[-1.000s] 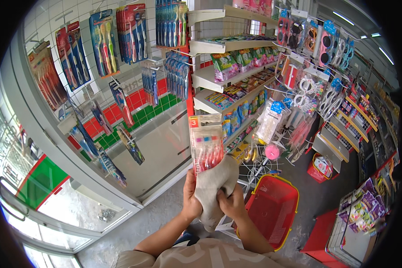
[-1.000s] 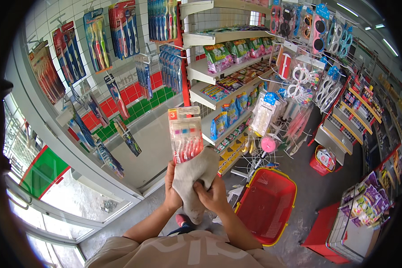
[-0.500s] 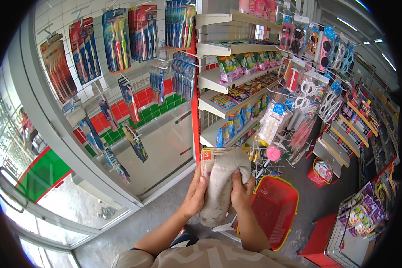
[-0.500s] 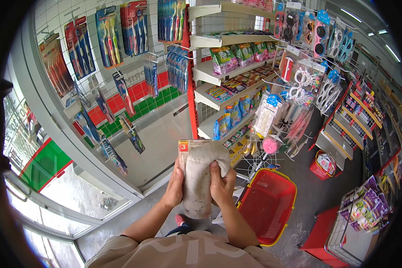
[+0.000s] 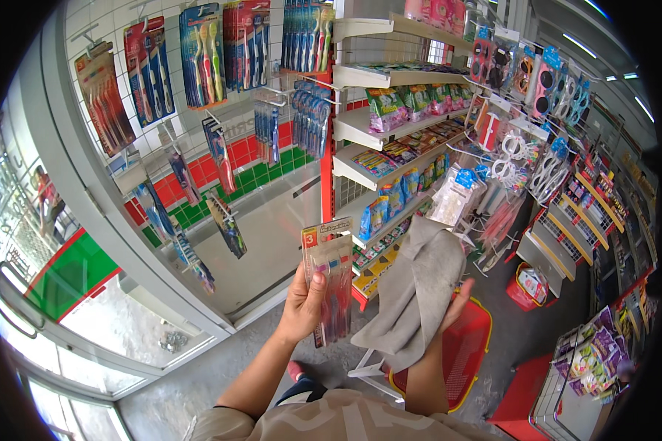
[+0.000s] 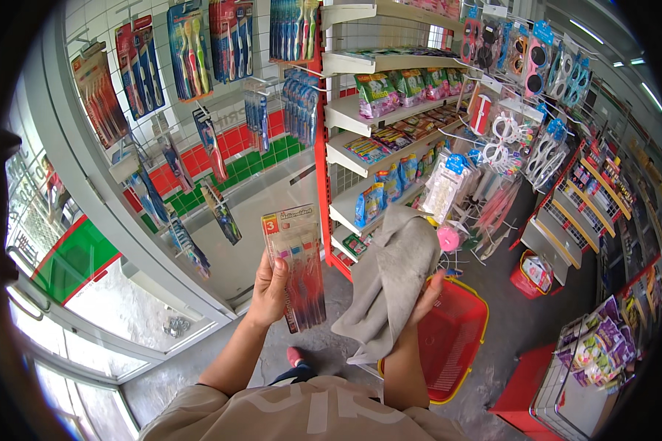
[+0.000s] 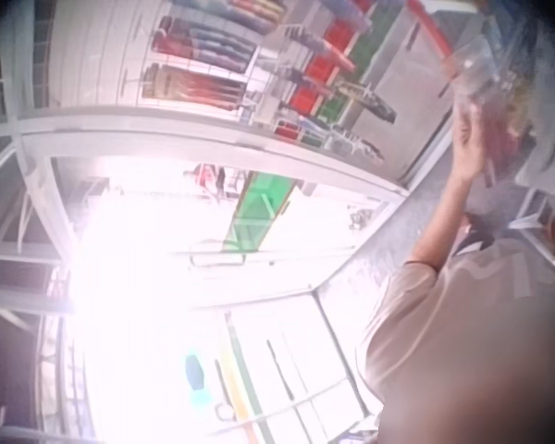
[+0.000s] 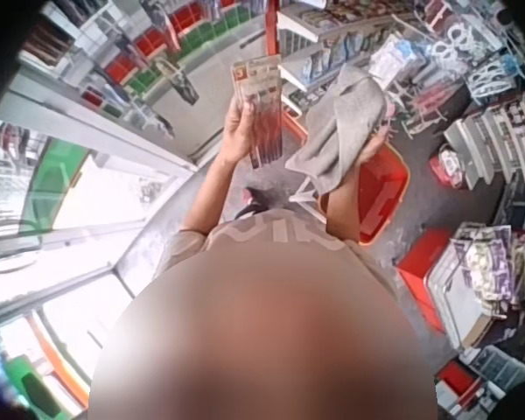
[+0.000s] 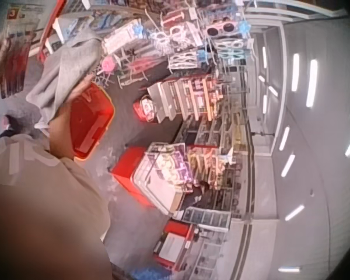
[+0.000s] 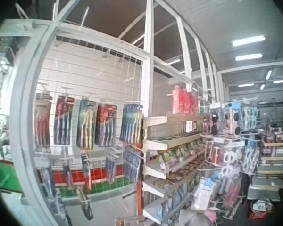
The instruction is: The person wipes the packaging of toothbrushes and other items on a store shelf using a cloth. They handle multiple packages one at a time, wipe them, and return them to the shelf. The person also moves a shopping basket and a cardboard box on the floor.
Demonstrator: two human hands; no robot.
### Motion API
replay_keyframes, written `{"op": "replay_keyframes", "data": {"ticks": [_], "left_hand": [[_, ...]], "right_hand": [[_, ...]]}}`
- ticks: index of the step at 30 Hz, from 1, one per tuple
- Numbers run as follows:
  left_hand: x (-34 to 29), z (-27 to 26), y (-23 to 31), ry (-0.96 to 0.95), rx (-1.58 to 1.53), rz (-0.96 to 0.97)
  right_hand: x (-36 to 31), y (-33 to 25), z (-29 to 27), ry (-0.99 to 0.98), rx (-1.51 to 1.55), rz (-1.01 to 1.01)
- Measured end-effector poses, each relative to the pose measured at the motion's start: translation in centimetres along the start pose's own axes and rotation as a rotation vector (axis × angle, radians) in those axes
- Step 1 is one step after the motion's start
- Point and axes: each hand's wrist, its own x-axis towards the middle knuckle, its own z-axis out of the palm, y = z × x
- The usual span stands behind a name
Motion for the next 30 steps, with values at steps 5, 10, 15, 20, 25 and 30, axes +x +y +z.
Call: {"op": "replay_keyframes", "data": {"ticks": [5, 10, 15, 20, 25, 30], "left_hand": [[0.6, 0.2, -0.8, -0.15, 0.221, 0.156], [1.0, 1.0, -1.4, -0.206, 0.432, 0.253], [0.9, 1.1, -0.7, -0.221, 0.497, 0.205], [0.5, 1.7, 0.4, -0.257, 0.518, 0.27], [0.5, 2.1, 1.0, -0.31, 0.559, 0.364], [0.4, 2.0, 0.3, -0.315, 0.514, 0.325]], "right_hand": [[-1.0, 0.6, 1.2, 0.089, -0.964, -0.233], [-0.2, 2.7, 3.5, -0.337, -1.423, -0.551], [0.4, 2.8, 4.8, -0.448, -1.496, -0.722], [0.1, 2.1, 5.0, -0.542, -1.508, -0.81], [-0.6, 1.5, 5.2, -0.638, -1.487, -0.945], [-0.5, 2.8, 4.5, -0.545, -1.489, -1.028]]}}
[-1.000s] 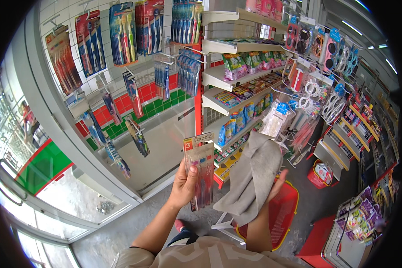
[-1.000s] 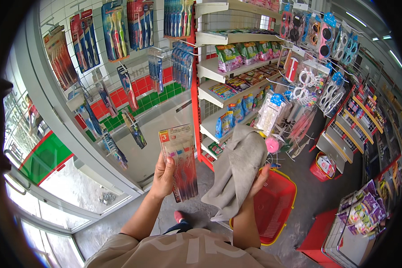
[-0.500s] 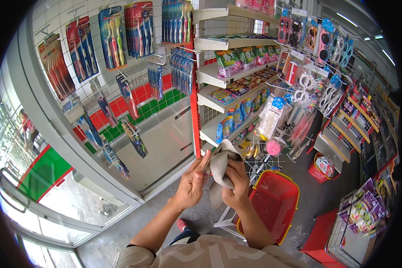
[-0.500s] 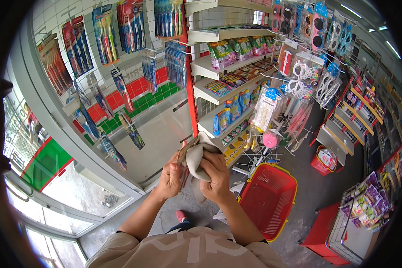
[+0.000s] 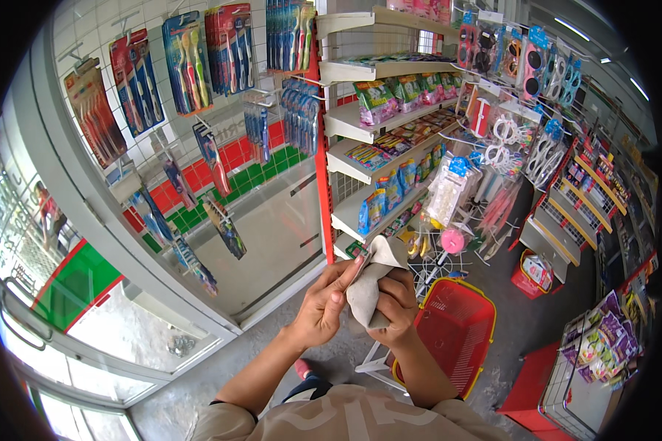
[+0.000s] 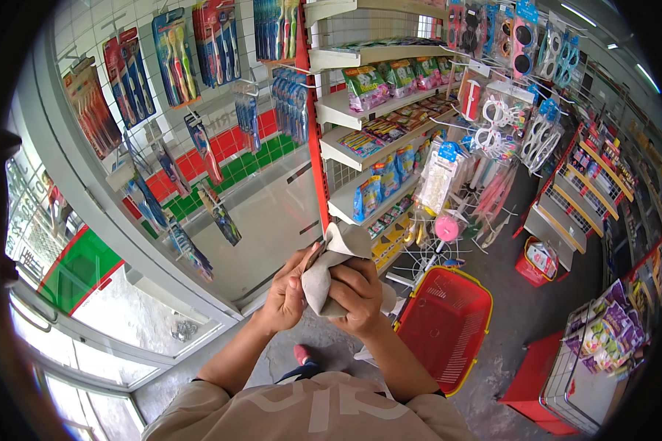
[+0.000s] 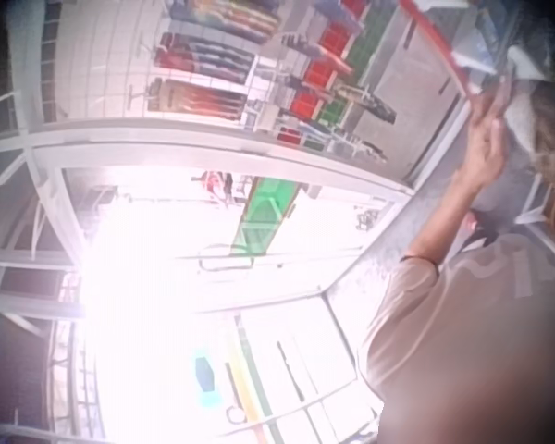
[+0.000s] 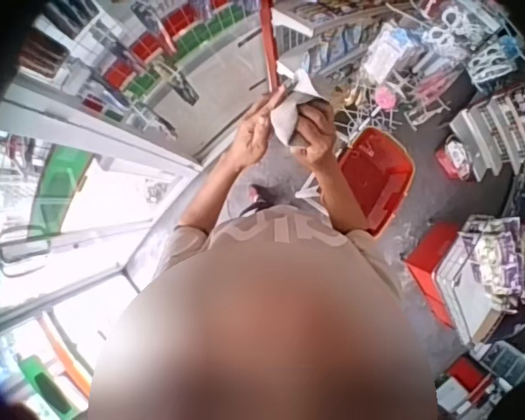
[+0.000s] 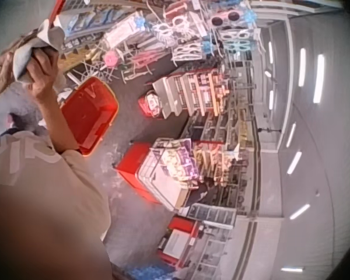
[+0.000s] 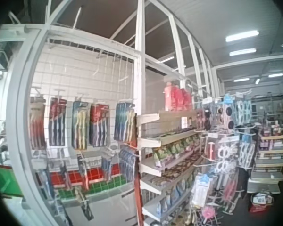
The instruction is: The person wipes the packaging of toothbrushes and other items on a store shelf using a cloth. They handle multiple packages one at a time, wipe them, and return them to the shelf. The person also moves a shopping basket and a cardboard box on the floor.
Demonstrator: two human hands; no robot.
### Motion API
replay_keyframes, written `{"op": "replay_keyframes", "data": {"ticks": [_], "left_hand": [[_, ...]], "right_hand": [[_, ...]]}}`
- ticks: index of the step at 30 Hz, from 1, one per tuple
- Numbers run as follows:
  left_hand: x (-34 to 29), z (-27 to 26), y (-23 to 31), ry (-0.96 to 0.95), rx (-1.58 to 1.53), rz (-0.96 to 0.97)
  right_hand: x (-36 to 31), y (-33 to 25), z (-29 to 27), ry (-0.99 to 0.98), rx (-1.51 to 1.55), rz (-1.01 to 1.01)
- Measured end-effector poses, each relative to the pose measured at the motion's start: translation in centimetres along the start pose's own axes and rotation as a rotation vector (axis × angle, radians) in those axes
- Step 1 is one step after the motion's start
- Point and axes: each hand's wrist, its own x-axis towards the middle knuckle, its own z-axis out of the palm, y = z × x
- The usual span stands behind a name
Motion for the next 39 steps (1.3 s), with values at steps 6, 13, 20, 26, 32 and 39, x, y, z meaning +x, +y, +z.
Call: {"op": "replay_keyframes", "data": {"ticks": [6, 13, 20, 26, 32, 39], "left_hand": [[-1.6, -0.3, 0.2, 0.006, -0.192, -0.113], [-0.9, -0.7, -1.0, -0.123, 0.245, 0.17], [-2.0, -0.3, -0.4, -0.082, -0.109, -0.058], [-2.3, -0.3, -0.4, 0.019, -0.209, -0.257], [-2.6, 0.2, -0.2, 0.173, -0.386, -0.51], [-2.5, 0.4, 0.1, 0.066, -0.398, -0.454]], "right_hand": [[0.7, 2.5, -1.3, 0.035, -0.055, 0.378], [1.7, -0.1, -2.8, -0.167, -0.068, 0.036], [2.8, 2.6, -2.6, -0.049, -0.047, 0.375], [1.6, 1.0, -2.5, -0.138, -0.16, -0.045], [1.5, 1.6, -1.6, -0.054, -0.163, 0.177], [0.8, 0.8, -1.1, -0.113, -0.099, 0.146]]}}
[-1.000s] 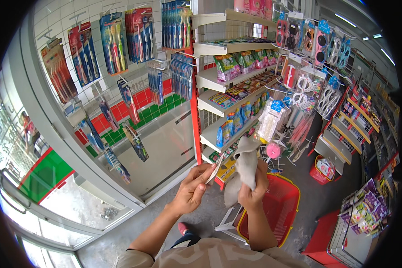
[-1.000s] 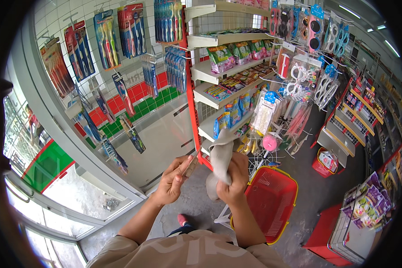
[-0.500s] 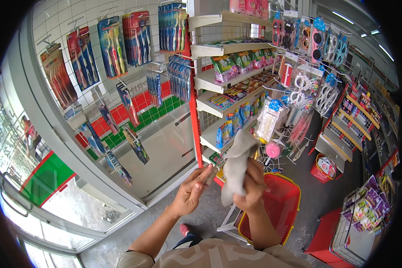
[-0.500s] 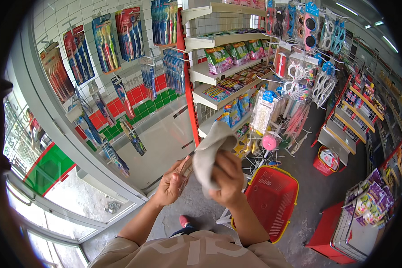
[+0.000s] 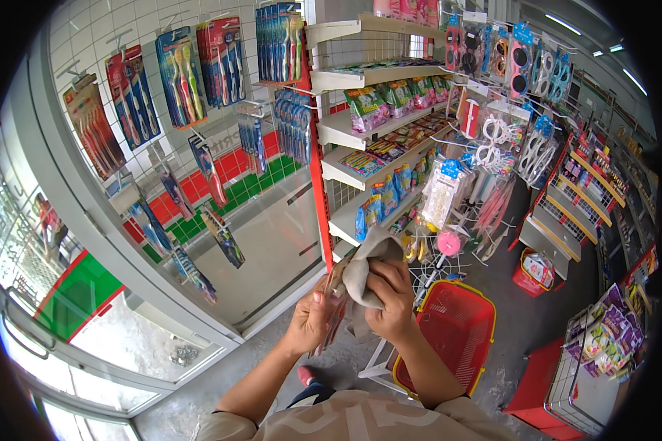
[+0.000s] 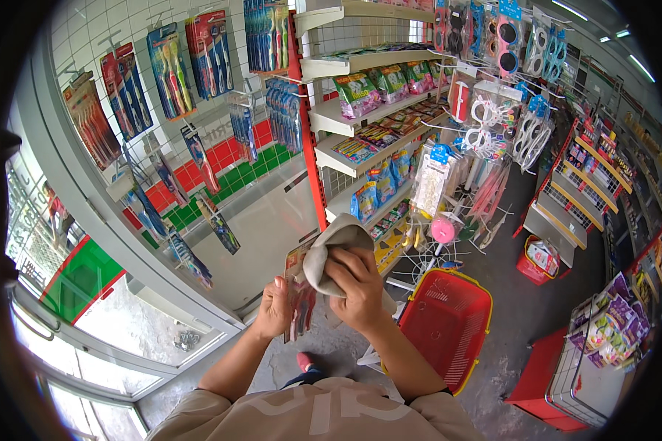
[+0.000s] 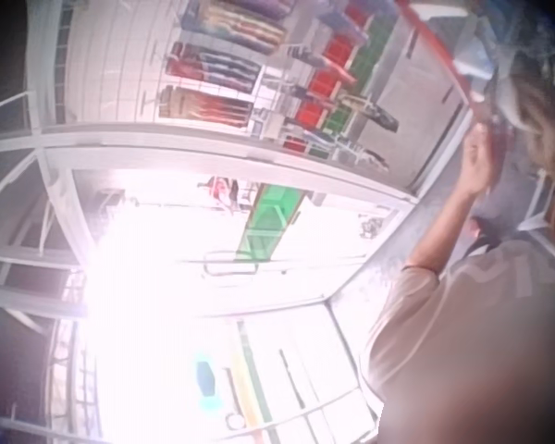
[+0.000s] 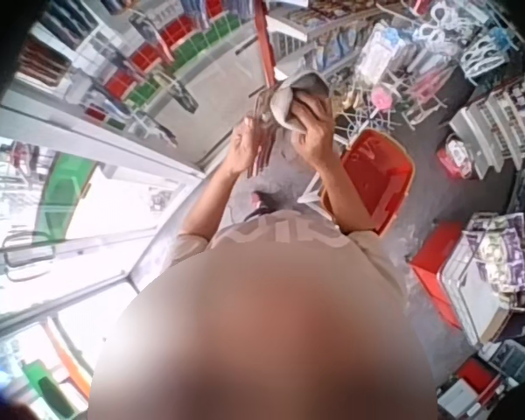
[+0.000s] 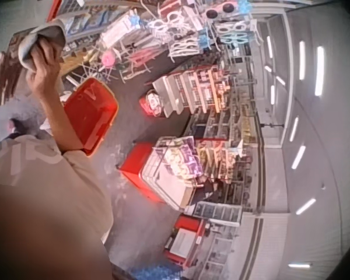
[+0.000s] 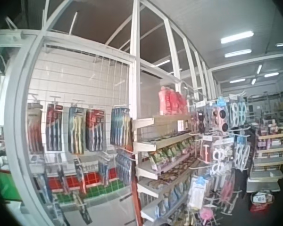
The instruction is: The person wipes the packaging of toothbrushes and other items on a store shelf using a cloth. They handle multiple packages one at a time, wipe them, and return them to the shelf. The person also moves a shopping basket and a cardboard box on the floor.
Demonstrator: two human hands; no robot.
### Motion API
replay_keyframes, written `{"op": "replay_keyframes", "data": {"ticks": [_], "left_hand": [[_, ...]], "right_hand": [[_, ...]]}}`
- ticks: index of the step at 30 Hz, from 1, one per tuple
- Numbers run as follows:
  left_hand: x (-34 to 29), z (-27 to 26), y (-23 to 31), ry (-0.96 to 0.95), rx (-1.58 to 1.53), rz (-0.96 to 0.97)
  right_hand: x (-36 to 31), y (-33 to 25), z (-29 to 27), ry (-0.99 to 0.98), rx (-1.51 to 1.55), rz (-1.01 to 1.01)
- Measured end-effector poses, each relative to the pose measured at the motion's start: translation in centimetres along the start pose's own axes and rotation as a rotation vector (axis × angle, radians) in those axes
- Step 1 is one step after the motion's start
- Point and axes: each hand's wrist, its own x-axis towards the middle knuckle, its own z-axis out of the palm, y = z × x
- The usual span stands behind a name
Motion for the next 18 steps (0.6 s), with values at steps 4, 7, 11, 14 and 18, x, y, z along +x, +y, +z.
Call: {"op": "replay_keyframes", "data": {"ticks": [4, 7, 11, 14, 18], "left_hand": [[0.4, -0.1, -0.9, 0.03, 0.109, 0.028], [0.1, -0.2, -1.1, 0.009, 0.109, 0.075], [-0.4, -0.2, -0.1, 0.079, -0.089, 0.079], [-0.4, -0.6, 0.8, 0.047, 0.165, -0.045], [-1.0, -0.2, 1.1, -0.012, 0.147, -0.019]], "right_hand": [[-0.3, -0.3, 0.3, -0.017, 0.028, -0.019], [-0.5, -0.2, 0.2, -0.004, 0.057, -0.041], [0.0, 0.7, 0.0, 0.033, -0.036, 0.119], [-0.2, 0.0, 0.0, 0.093, -0.041, 0.029], [0.3, -1.2, 0.6, 0.032, -0.048, -0.184]]}}
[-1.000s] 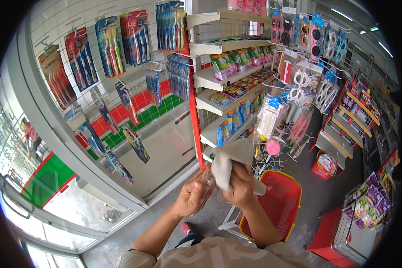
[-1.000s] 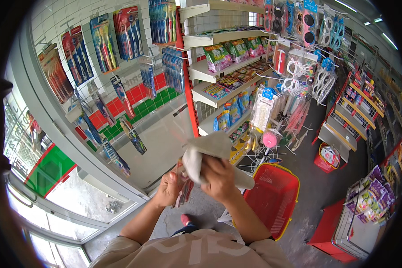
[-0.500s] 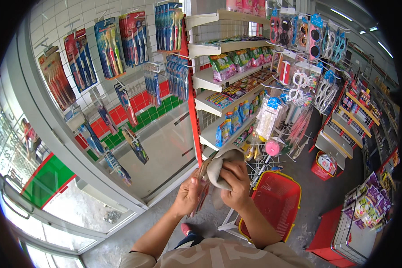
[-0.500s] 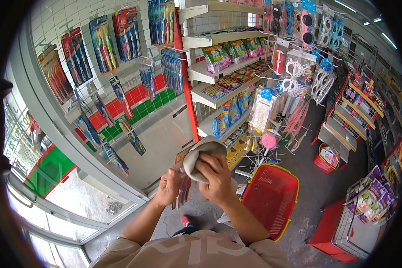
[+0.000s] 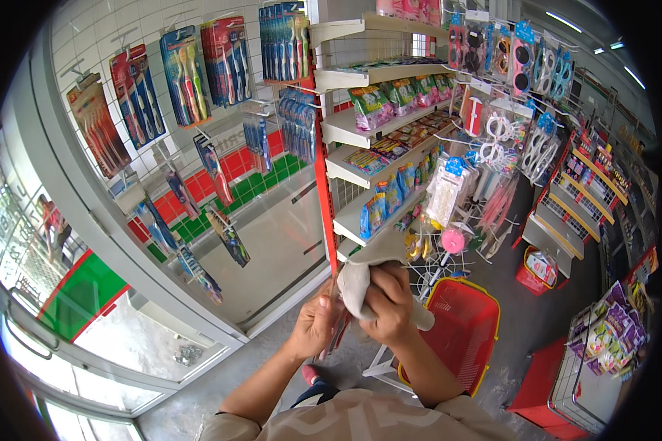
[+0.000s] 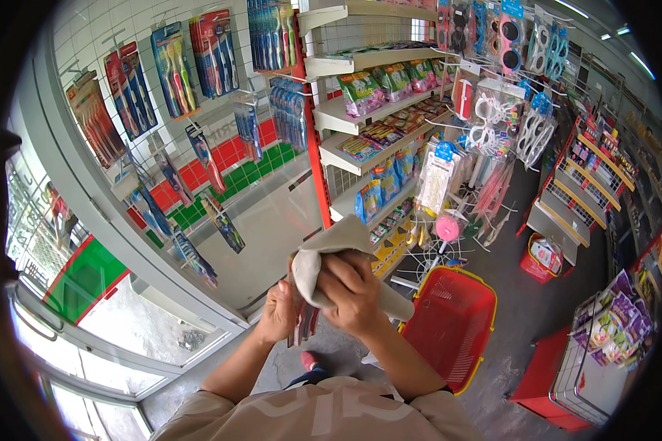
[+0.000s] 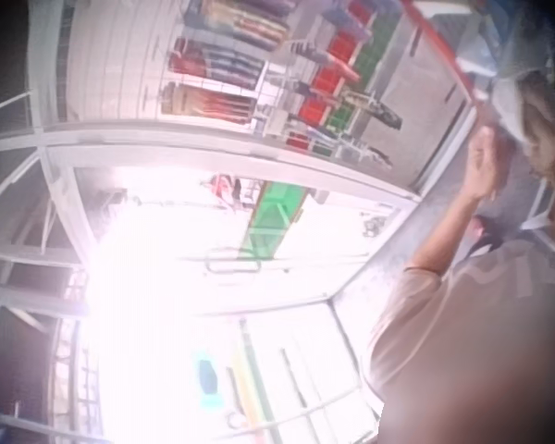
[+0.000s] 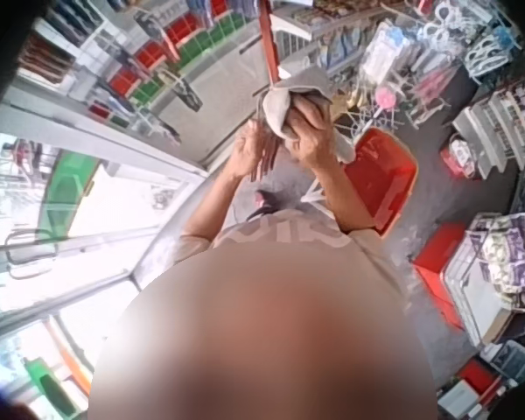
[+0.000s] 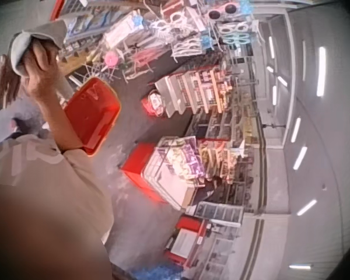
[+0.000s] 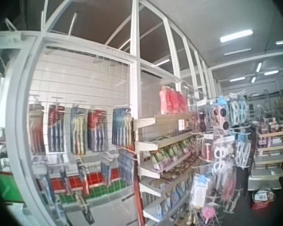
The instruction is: The person wipes the packaging of toothbrushes and other items on a store shelf using a cloth. They handle multiple packages one at a time, wipe them, and return them to the shelf. The person also moves a shopping basket and a cardboard box on the floor.
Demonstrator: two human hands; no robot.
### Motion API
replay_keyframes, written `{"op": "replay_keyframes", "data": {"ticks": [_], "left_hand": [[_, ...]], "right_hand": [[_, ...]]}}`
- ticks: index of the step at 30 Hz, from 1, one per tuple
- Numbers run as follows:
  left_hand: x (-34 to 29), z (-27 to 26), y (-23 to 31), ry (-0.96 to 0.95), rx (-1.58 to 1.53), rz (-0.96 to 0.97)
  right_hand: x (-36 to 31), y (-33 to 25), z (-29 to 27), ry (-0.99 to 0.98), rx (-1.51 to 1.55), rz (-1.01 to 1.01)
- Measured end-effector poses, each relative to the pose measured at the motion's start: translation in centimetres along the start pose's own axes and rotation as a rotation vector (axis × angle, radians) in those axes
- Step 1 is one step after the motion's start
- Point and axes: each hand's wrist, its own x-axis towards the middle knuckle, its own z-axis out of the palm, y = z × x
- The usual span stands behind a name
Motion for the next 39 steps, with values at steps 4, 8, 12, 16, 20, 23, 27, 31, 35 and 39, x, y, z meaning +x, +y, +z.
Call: {"op": "replay_keyframes", "data": {"ticks": [4, 8, 12, 16, 20, 23, 27, 31, 35, 39], "left_hand": [[-0.1, -0.7, -0.5, 0.071, -0.155, 0.069], [-0.1, -1.3, -0.8, 0.031, -0.039, 0.091], [0.0, -1.3, -0.5, 0.063, -0.115, -0.053], [0.4, -1.4, -0.4, 0.031, -0.247, 0.046], [0.9, -1.0, -0.7, 0.099, -0.217, -0.012], [1.2, -0.4, -1.1, 0.173, -0.28, 0.049], [1.2, 0.0, -1.7, 0.199, -0.292, 0.008], [2.1, -0.9, -2.1, 0.237, -0.531, -0.005], [2.5, -1.2, -1.8, 0.166, -0.634, -0.03], [2.1, 0.6, -1.4, 0.104, -0.605, -0.069]], "right_hand": [[0.7, 0.8, -0.1, -0.004, -0.009, 0.421], [0.1, 0.0, -0.6, -0.019, 0.061, 0.059], [0.5, 0.4, -0.3, -0.077, 0.023, 0.211], [1.0, 0.8, -0.5, 0.098, 0.248, 0.371], [0.1, -1.1, -0.1, 0.0, 0.443, 0.545], [-0.4, -1.6, -0.1, -0.021, 0.521, 0.656], [-1.5, -1.7, -0.4, -0.097, 0.683, 0.931], [-3.2, -2.5, 0.1, -0.157, 0.713, 0.891], [-3.5, -2.3, -0.3, -0.201, 0.694, 0.901], [-1.8, -2.0, -0.6, -0.096, 0.502, 0.672]]}}
